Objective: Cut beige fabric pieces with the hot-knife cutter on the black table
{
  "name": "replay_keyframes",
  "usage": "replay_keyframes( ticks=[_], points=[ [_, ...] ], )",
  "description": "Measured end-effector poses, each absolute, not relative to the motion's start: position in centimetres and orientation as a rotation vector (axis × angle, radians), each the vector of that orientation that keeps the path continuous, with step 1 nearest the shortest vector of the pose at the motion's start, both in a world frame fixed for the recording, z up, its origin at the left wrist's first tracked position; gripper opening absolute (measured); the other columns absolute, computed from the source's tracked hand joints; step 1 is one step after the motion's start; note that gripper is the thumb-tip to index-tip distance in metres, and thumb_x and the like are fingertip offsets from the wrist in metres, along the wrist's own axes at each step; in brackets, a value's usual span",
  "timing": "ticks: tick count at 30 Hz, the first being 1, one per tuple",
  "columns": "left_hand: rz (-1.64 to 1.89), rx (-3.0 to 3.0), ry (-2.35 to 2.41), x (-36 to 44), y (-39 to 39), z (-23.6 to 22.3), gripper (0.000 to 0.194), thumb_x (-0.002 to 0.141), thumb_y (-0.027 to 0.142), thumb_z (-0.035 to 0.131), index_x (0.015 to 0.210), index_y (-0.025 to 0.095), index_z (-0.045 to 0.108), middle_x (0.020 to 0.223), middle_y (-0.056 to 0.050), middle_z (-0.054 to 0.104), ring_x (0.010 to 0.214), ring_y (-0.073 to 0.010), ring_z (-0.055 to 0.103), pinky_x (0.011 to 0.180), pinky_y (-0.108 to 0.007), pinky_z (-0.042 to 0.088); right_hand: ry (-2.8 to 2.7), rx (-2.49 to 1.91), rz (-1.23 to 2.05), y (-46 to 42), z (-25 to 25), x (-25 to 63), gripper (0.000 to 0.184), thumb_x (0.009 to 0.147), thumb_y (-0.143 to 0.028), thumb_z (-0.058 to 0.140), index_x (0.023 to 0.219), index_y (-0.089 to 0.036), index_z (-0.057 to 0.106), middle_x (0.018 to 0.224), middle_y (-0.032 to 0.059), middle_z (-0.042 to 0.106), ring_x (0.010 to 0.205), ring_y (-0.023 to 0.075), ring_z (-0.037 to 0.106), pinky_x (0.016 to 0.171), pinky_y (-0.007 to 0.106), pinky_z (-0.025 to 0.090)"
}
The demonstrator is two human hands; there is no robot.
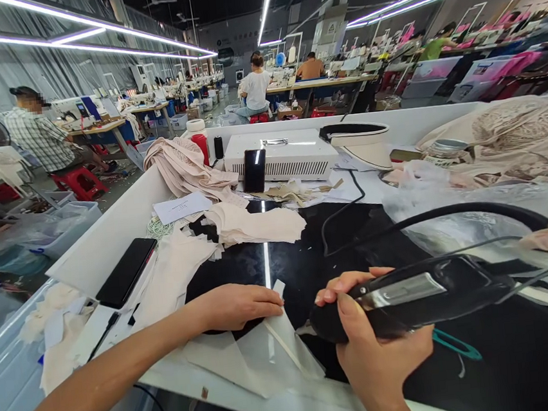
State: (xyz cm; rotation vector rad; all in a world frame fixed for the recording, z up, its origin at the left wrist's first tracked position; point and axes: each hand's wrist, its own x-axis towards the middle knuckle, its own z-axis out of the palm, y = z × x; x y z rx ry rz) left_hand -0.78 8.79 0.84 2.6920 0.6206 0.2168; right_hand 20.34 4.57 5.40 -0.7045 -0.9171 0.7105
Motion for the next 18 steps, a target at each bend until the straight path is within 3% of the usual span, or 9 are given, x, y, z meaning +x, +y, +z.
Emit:
replay_keyframes(
  ticks=[7,14,18],
  points=[
    [0.086,2.718,0.676,-0.94,8.31,1.59,0.068,0.093,-0.009,0.047,0.150,0.027,0.058,0.159,-0.006,0.055,0.148,-0.0210,0.051,0.110,-0.026,0.051,-0.907,-0.711,0.728,4.76,5.30,20.34,0.041,0.078,-0.014,0.087,0.110,-0.025,0.063,0.077,-0.0049,0.071,0.060,0.0140,0.067,0.059,0.030,0.060],
    [0.046,2.849,0.655,-0.89,8.16,1.43,0.053,0.104,0.005,0.051,0.148,0.033,0.061,0.161,-0.006,0.051,0.144,-0.0237,0.054,0.112,-0.030,0.049,-0.899,-0.731,0.714,4.78,5.49,20.26,0.041,0.077,-0.016,0.087,0.108,-0.025,0.063,0.075,-0.0052,0.070,0.060,0.0141,0.066,0.058,0.031,0.060],
    [0.079,2.897,0.665,-0.87,7.95,1.08,0.052,0.105,0.004,0.050,0.147,0.032,0.063,0.161,-0.007,0.052,0.143,-0.0231,0.055,0.114,-0.031,0.049,-0.877,-0.760,0.721,4.82,5.75,20.19,0.040,0.075,-0.018,0.088,0.106,-0.025,0.063,0.074,-0.0054,0.070,0.059,0.0145,0.065,0.058,0.032,0.058]
  ],
)
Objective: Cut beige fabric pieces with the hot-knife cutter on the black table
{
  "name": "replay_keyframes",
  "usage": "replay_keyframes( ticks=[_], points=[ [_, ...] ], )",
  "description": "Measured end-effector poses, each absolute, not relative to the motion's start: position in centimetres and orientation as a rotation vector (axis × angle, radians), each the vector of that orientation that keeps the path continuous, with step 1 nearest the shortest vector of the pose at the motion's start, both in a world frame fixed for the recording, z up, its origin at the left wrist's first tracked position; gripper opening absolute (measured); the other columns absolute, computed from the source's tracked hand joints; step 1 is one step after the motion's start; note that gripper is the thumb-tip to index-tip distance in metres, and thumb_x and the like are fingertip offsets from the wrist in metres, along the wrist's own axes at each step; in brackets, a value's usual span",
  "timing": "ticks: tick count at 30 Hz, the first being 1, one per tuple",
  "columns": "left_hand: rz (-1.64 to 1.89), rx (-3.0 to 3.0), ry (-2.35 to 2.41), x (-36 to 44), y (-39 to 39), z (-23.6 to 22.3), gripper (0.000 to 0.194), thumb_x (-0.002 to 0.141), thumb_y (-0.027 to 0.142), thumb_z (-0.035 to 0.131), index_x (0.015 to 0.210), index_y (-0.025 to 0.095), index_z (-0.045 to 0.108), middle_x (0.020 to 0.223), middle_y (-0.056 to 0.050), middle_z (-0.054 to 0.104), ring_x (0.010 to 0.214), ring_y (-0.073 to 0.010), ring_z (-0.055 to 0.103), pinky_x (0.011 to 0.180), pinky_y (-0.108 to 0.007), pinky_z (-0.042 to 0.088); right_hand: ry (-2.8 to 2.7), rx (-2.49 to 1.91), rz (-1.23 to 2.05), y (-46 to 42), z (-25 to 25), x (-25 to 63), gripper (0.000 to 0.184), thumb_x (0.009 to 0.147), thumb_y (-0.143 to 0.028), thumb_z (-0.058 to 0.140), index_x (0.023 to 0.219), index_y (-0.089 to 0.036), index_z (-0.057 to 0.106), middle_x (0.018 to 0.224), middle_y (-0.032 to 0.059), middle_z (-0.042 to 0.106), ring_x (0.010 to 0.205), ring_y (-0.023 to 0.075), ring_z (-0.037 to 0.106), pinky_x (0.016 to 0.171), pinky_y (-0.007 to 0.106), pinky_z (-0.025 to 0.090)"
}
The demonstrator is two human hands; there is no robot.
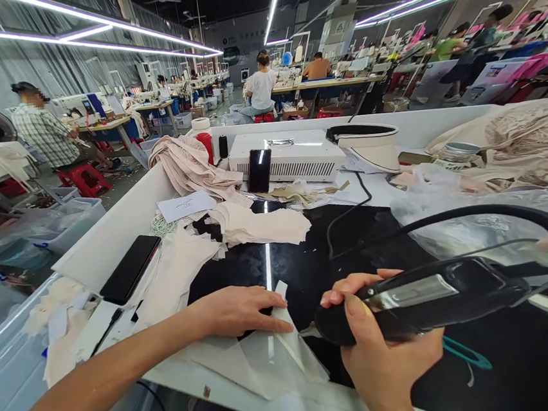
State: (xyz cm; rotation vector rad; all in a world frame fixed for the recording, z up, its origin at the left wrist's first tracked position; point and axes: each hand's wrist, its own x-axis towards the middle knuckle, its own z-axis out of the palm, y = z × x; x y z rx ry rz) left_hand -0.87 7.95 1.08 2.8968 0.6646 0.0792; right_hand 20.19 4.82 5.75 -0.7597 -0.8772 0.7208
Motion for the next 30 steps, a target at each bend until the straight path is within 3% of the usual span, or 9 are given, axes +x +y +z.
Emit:
replay_keyframes(
  ticks=[6,12,20,30],
  points=[
    [0.135,2.903,0.655,-0.8,7.8,1.0,0.054,0.101,0.002,0.057,0.146,0.031,0.063,0.159,-0.008,0.053,0.138,-0.0246,0.059,0.115,-0.034,0.049,-0.838,-0.774,0.701,5.5,6.0,19.8,0.044,0.074,-0.023,0.091,0.107,-0.025,0.061,0.074,-0.0058,0.069,0.058,0.0143,0.063,0.059,0.032,0.057],
    [0.150,2.898,0.637,-0.7,7.8,1.0,0.056,0.100,0.001,0.052,0.147,0.029,0.063,0.158,-0.011,0.054,0.144,-0.0260,0.054,0.116,-0.038,0.049,-0.858,-0.758,0.711,5.9,5.8,19.6,0.042,0.075,-0.025,0.091,0.104,-0.025,0.061,0.074,-0.0054,0.071,0.059,0.0140,0.064,0.059,0.031,0.058],
    [0.136,2.891,0.686,-0.6,7.7,0.9,0.057,0.100,0.001,0.054,0.147,0.032,0.062,0.157,-0.009,0.053,0.140,-0.0237,0.056,0.115,-0.033,0.049,-0.828,-0.753,0.696,6.5,5.9,19.3,0.044,0.073,-0.025,0.091,0.104,-0.025,0.060,0.074,-0.0066,0.070,0.058,0.0136,0.064,0.057,0.031,0.058],
    [0.165,2.923,0.717,-0.5,7.5,1.1,0.059,0.099,0.001,0.057,0.147,0.034,0.064,0.149,-0.010,0.058,0.137,-0.0257,0.059,0.094,-0.026,0.059,-0.829,-0.747,0.696,7.1,6.0,18.9,0.042,0.074,-0.022,0.089,0.103,-0.025,0.060,0.073,-0.0080,0.071,0.057,0.0126,0.065,0.057,0.029,0.059]
  ],
)
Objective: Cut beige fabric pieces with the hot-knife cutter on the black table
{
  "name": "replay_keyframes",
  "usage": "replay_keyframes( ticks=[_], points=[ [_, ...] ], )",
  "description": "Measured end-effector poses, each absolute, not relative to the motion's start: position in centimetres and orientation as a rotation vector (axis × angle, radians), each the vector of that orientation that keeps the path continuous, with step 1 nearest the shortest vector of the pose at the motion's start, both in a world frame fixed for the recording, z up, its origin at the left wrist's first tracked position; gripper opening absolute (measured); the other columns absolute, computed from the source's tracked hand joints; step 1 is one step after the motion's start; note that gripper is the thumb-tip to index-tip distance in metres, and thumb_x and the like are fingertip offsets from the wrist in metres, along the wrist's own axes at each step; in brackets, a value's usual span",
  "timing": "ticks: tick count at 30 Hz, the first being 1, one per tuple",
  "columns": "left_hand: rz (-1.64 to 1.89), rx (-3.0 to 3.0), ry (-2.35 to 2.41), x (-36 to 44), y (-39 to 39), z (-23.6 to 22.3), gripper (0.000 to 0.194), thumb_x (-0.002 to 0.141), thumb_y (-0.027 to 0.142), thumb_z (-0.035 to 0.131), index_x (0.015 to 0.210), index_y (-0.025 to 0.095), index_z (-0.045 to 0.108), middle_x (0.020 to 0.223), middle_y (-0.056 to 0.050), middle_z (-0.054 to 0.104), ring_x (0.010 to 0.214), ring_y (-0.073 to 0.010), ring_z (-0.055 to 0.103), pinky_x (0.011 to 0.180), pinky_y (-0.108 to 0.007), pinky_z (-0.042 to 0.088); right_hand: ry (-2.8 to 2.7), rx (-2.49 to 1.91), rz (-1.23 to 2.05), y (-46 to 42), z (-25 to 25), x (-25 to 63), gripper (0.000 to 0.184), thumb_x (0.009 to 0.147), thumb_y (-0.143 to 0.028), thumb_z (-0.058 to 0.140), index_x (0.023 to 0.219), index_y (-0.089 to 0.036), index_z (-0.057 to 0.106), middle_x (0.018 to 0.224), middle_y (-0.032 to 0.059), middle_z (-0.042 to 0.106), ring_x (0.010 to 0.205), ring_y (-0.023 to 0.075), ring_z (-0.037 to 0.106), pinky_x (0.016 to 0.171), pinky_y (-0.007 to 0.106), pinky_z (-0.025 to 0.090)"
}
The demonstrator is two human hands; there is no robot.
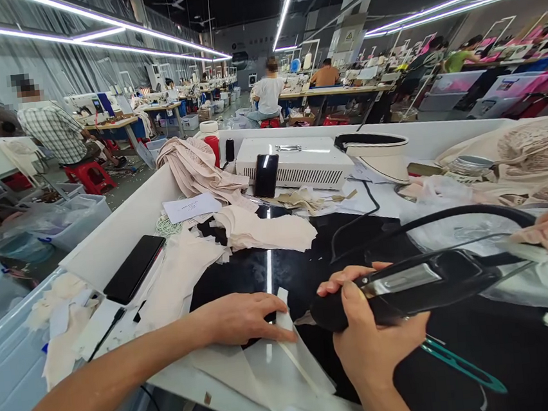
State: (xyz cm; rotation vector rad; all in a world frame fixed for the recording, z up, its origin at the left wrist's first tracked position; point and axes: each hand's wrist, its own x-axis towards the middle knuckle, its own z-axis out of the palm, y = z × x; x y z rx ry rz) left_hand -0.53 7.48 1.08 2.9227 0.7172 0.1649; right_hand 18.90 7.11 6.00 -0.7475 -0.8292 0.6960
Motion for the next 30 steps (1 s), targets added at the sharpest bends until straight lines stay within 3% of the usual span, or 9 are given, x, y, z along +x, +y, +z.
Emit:
replay_keyframes(
  ticks=[15,21,28,30],
  points=[
    [0.179,2.925,0.716,-0.5,7.4,1.2,0.053,0.103,0.005,0.054,0.145,0.033,0.066,0.149,-0.011,0.057,0.138,-0.0259,0.058,0.092,-0.026,0.059,-0.875,-0.757,0.683,8.3,5.5,18.8,0.042,0.076,-0.028,0.089,0.103,-0.026,0.056,0.073,-0.0092,0.068,0.057,0.0122,0.063,0.058,0.030,0.057],
    [0.186,2.912,0.720,-0.4,7.5,0.9,0.053,0.103,0.004,0.053,0.146,0.033,0.065,0.147,-0.012,0.058,0.139,-0.0257,0.058,0.102,-0.029,0.057,-0.882,-0.730,0.690,8.4,5.4,18.3,0.041,0.077,-0.026,0.088,0.105,-0.026,0.057,0.074,-0.0084,0.070,0.057,0.0125,0.063,0.057,0.030,0.057],
    [0.214,2.785,0.767,-0.8,7.4,1.0,0.070,0.092,-0.008,0.050,0.152,0.027,0.057,0.152,-0.012,0.057,0.140,-0.0260,0.058,0.107,-0.033,0.056,-0.965,-0.754,0.641,8.3,5.8,19.6,0.041,0.076,-0.025,0.090,0.103,-0.026,0.058,0.076,-0.0074,0.071,0.055,0.0131,0.063,0.061,0.032,0.056],
    [0.281,2.752,0.806,-0.6,7.0,1.3,0.066,0.093,-0.007,0.048,0.150,0.022,0.058,0.149,-0.013,0.059,0.136,-0.0247,0.060,0.110,-0.034,0.055,-1.009,-0.802,0.603,8.1,6.2,20.5,0.040,0.076,-0.028,0.090,0.101,-0.026,0.059,0.078,-0.0062,0.071,0.058,0.0140,0.064,0.064,0.033,0.056]
  ],
)
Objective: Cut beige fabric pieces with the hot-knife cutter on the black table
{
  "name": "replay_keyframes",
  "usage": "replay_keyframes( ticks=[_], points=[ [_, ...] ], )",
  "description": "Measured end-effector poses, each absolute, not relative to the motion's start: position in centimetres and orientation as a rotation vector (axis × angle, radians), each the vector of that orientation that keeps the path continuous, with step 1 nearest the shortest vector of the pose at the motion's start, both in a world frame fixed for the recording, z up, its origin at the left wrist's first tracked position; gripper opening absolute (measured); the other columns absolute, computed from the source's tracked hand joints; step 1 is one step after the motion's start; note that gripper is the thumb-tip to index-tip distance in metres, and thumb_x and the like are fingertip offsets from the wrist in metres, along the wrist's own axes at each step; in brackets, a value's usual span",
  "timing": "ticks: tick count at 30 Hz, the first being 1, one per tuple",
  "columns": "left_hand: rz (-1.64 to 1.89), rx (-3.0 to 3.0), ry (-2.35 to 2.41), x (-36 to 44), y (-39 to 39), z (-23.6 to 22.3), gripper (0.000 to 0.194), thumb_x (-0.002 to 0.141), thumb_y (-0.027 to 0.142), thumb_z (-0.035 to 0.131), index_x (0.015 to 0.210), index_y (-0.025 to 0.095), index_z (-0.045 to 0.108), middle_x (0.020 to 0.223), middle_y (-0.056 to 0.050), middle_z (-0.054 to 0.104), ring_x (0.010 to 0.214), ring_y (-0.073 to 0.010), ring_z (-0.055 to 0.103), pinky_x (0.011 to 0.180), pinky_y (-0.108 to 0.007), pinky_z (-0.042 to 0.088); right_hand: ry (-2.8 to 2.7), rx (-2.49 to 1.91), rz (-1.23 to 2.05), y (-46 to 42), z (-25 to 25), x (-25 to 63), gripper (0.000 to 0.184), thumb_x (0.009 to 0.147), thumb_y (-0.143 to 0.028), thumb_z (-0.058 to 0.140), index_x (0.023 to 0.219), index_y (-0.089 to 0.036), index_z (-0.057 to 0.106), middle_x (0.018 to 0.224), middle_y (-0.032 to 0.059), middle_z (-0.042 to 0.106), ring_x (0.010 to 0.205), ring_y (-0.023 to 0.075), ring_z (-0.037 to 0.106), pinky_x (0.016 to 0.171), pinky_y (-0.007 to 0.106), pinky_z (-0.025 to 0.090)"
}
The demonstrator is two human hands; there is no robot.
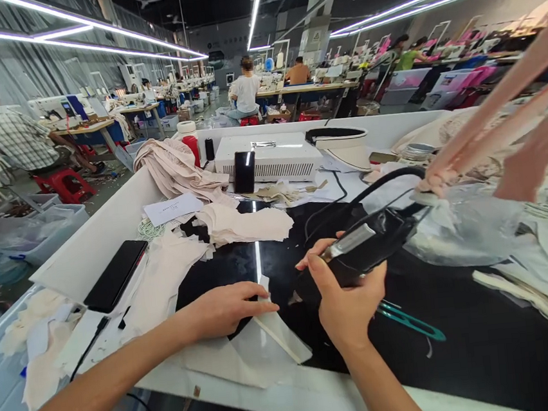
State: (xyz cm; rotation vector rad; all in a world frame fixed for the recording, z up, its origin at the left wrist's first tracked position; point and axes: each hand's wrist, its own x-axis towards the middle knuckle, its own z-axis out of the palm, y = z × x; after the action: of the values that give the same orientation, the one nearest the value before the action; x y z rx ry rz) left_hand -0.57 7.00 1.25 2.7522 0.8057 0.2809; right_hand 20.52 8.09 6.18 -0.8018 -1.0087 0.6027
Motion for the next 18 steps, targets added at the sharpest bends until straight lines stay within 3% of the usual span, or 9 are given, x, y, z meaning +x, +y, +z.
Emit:
replay_keyframes(
  ticks=[6,10,14,16,18],
  points=[
    [0.534,2.700,0.861,2.4,5.5,1.2,0.026,0.109,0.016,0.052,0.129,0.014,0.069,0.124,-0.011,0.072,0.115,-0.0226,0.070,0.104,-0.033,0.059,-1.107,-0.981,0.626,7.9,6.4,23.7,0.053,0.072,-0.050,0.091,0.105,-0.027,0.058,0.090,0.0014,0.072,0.076,0.0216,0.068,0.074,0.041,0.060],
    [0.490,2.769,0.852,4.3,5.3,0.6,0.015,0.105,0.022,0.068,0.117,0.014,0.071,0.119,-0.010,0.072,0.116,-0.0246,0.069,0.106,-0.038,0.058,-1.376,-1.179,0.628,7.4,5.4,26.8,0.056,0.080,-0.067,0.081,0.112,-0.027,0.058,0.104,0.0061,0.074,0.090,0.0258,0.070,0.078,0.040,0.060],
    [0.411,2.741,0.924,4.8,5.4,0.8,0.006,0.099,0.018,0.074,0.099,0.016,0.068,0.118,-0.008,0.070,0.111,-0.0227,0.069,0.102,-0.034,0.059,-1.780,-1.308,0.277,6.9,3.3,31.7,0.060,0.088,-0.079,0.065,0.114,-0.026,0.066,0.109,0.0096,0.075,0.101,0.0315,0.072,0.089,0.046,0.061],
    [0.386,2.731,0.928,4.8,5.4,1.1,0.009,0.101,0.016,0.071,0.095,0.017,0.065,0.115,-0.007,0.070,0.109,-0.0218,0.069,0.099,-0.033,0.059,-1.920,-1.330,0.053,6.7,1.6,34.8,0.068,0.097,-0.079,0.051,0.134,-0.025,0.063,0.128,0.0144,0.073,0.117,0.0355,0.070,0.101,0.052,0.058],
    [0.351,2.764,0.922,4.7,5.3,1.4,0.011,0.104,0.014,0.065,0.094,0.017,0.062,0.107,-0.006,0.070,0.103,-0.0211,0.068,0.099,-0.033,0.059,-2.017,-1.402,-0.128,6.6,-0.4,37.8,0.070,0.101,-0.076,0.043,0.143,-0.023,0.061,0.133,0.0164,0.073,0.122,0.0380,0.069,0.103,0.054,0.057]
  ],
)
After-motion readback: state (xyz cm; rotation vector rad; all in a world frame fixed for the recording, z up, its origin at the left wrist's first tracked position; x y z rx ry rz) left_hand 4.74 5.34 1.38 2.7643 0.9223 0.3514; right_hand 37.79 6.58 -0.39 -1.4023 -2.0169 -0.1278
